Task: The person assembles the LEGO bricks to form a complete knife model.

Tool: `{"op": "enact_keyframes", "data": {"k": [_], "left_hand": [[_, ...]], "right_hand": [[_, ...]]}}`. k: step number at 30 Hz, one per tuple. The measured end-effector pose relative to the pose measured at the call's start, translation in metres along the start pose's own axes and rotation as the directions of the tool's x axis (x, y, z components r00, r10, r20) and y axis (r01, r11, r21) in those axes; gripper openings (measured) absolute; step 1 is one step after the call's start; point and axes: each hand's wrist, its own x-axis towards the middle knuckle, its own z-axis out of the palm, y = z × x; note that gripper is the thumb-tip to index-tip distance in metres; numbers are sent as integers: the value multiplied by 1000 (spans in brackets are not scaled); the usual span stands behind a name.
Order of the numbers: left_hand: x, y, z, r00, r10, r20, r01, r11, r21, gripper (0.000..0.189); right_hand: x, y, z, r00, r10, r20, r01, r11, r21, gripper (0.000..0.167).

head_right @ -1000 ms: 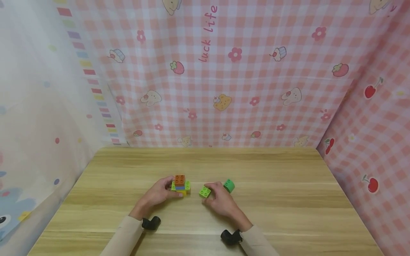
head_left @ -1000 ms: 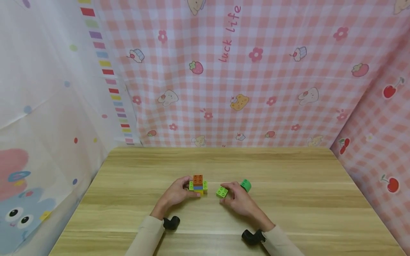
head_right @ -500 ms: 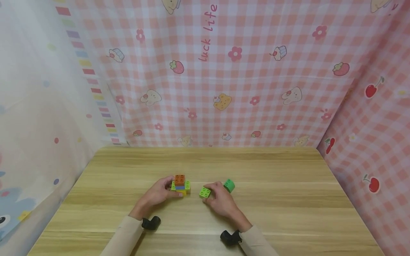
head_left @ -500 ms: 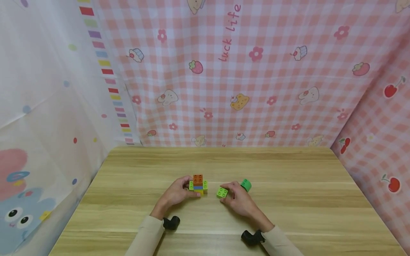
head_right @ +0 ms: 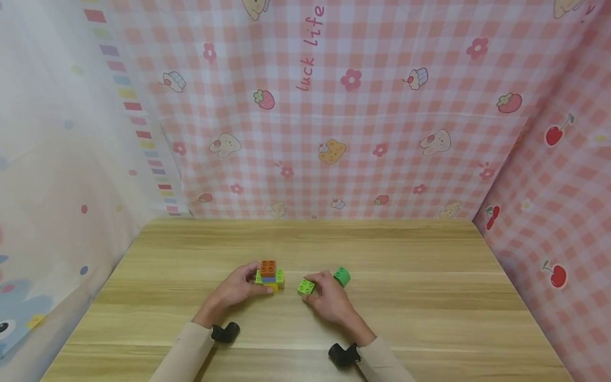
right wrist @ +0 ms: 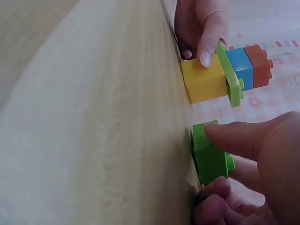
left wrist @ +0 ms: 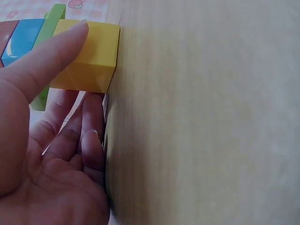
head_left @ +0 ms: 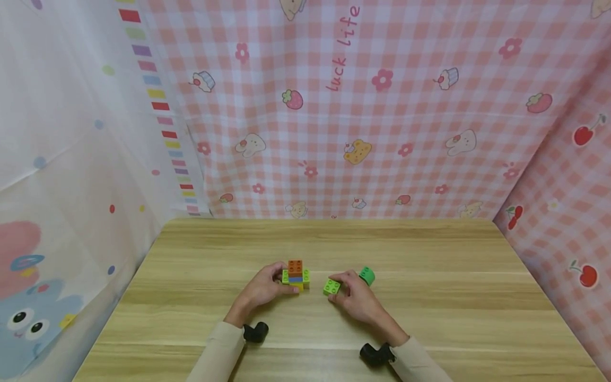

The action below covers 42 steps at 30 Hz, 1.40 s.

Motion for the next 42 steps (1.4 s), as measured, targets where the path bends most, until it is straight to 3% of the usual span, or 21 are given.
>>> {"op": "enact_keyframes", "data": {"k": [10, 20, 35, 42], "left_hand": [[-1, 1, -1, 1000, -7, -4, 7, 1000, -1, 37], [0, 1, 0, 1000, 6, 5, -6, 1000, -8, 36], [0, 3, 1, 1000, 7, 8, -7, 1000, -3, 36], [-1, 2, -1, 1000, 7, 5, -7, 1000, -2, 36]], "right_hand": [[4, -6, -5, 999, -12, 34, 11, 999, 42, 41], [6, -19, -15, 996, 22, 84, -37, 983, 182, 46], [26, -49, -27, 997, -71, 10, 68, 978, 198, 42], [34, -62, -26, 991, -133, 19, 126, 969, 214, 41]]}}
